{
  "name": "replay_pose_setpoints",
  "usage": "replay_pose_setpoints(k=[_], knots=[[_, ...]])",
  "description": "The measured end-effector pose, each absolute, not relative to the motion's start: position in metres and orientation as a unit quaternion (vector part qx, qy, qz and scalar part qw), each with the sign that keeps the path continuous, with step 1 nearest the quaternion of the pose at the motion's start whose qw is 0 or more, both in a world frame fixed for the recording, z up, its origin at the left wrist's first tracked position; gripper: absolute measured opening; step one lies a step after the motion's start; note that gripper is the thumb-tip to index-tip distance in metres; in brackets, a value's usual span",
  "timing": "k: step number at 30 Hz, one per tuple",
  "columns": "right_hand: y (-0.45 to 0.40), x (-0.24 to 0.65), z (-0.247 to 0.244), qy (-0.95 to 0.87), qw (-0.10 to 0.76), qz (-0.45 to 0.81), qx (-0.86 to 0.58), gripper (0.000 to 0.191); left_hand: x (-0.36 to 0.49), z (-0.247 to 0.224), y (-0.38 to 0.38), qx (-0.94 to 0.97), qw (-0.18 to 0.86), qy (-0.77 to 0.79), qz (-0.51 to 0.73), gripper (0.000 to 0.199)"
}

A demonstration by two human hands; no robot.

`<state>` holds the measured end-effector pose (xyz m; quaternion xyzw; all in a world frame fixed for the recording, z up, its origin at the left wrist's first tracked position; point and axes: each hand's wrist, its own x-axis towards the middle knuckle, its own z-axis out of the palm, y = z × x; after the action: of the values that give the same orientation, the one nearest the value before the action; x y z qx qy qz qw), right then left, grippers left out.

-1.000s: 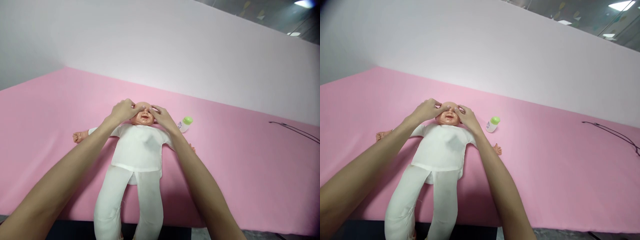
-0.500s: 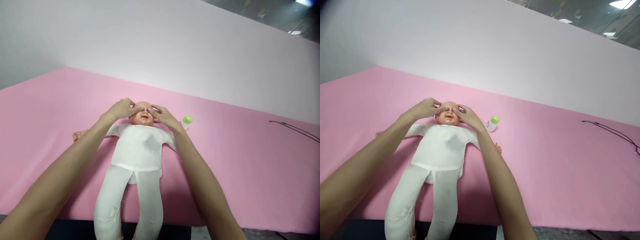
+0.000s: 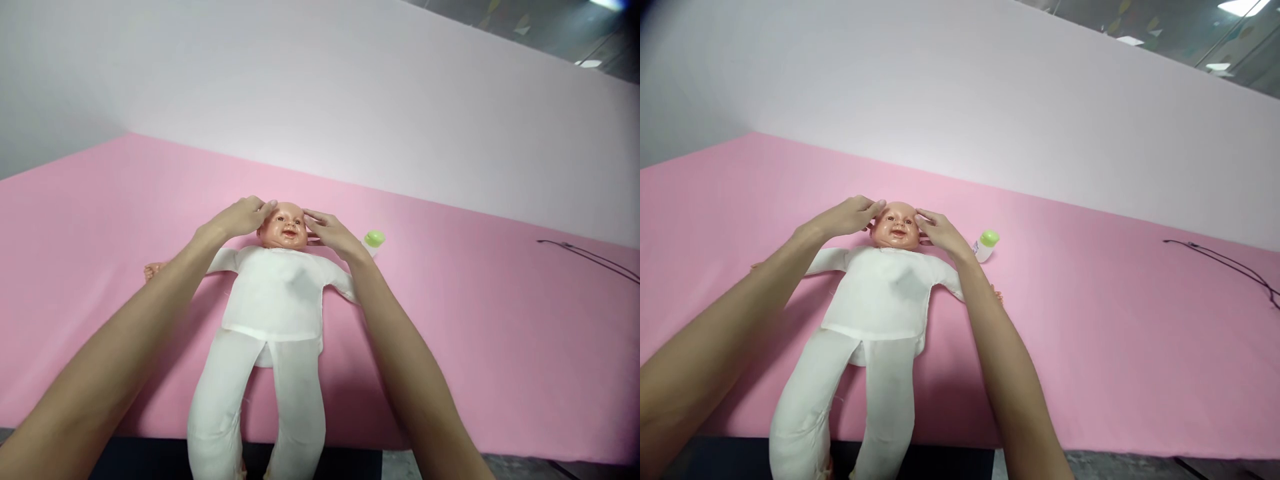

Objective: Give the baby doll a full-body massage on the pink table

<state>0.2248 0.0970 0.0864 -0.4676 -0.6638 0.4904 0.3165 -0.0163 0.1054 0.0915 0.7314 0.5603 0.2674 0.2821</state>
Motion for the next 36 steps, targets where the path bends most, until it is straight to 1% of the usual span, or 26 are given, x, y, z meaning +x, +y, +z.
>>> replay_pose_setpoints(k=[3, 7, 11, 15, 18, 22, 25, 29, 36], knots=[[0.096, 0.221, 0.088, -0.693, 0.305, 0.472, -0.451, 0.033, -0.013, 0.096, 0.101, 0.747, 0.270, 0.561, 0.234, 0.057], [0.095, 0.219, 0.089, -0.691, 0.303, 0.458, -0.471, 0.037, -0.010, 0.101, 0.096, 0.734, 0.278, 0.581, 0.216, 0.057], [0.094, 0.218, 0.090, -0.692, 0.309, 0.464, -0.459, 0.031, -0.009, 0.100, 0.095, 0.736, 0.272, 0.578, 0.224, 0.056], [0.095, 0.220, 0.089, -0.700, 0.308, 0.459, -0.452, 0.028, -0.012, 0.097, 0.099, 0.747, 0.258, 0.573, 0.216, 0.048], [0.095, 0.221, 0.089, -0.695, 0.300, 0.462, -0.462, 0.030, -0.015, 0.094, 0.103, 0.756, 0.258, 0.563, 0.213, 0.044], [0.095, 0.220, 0.089, -0.687, 0.301, 0.473, -0.462, 0.033, -0.017, 0.093, 0.105, 0.749, 0.269, 0.558, 0.237, 0.051], [0.096, 0.219, 0.088, -0.693, 0.308, 0.467, -0.455, 0.034, -0.014, 0.097, 0.100, 0.747, 0.272, 0.564, 0.224, 0.055], [0.098, 0.219, 0.085, -0.695, 0.317, 0.458, -0.455, 0.037, -0.007, 0.105, 0.091, 0.730, 0.251, 0.598, 0.215, 0.058], [0.097, 0.221, 0.085, -0.680, 0.328, 0.474, -0.453, 0.037, -0.012, 0.099, 0.097, 0.728, 0.260, 0.586, 0.241, 0.049]])
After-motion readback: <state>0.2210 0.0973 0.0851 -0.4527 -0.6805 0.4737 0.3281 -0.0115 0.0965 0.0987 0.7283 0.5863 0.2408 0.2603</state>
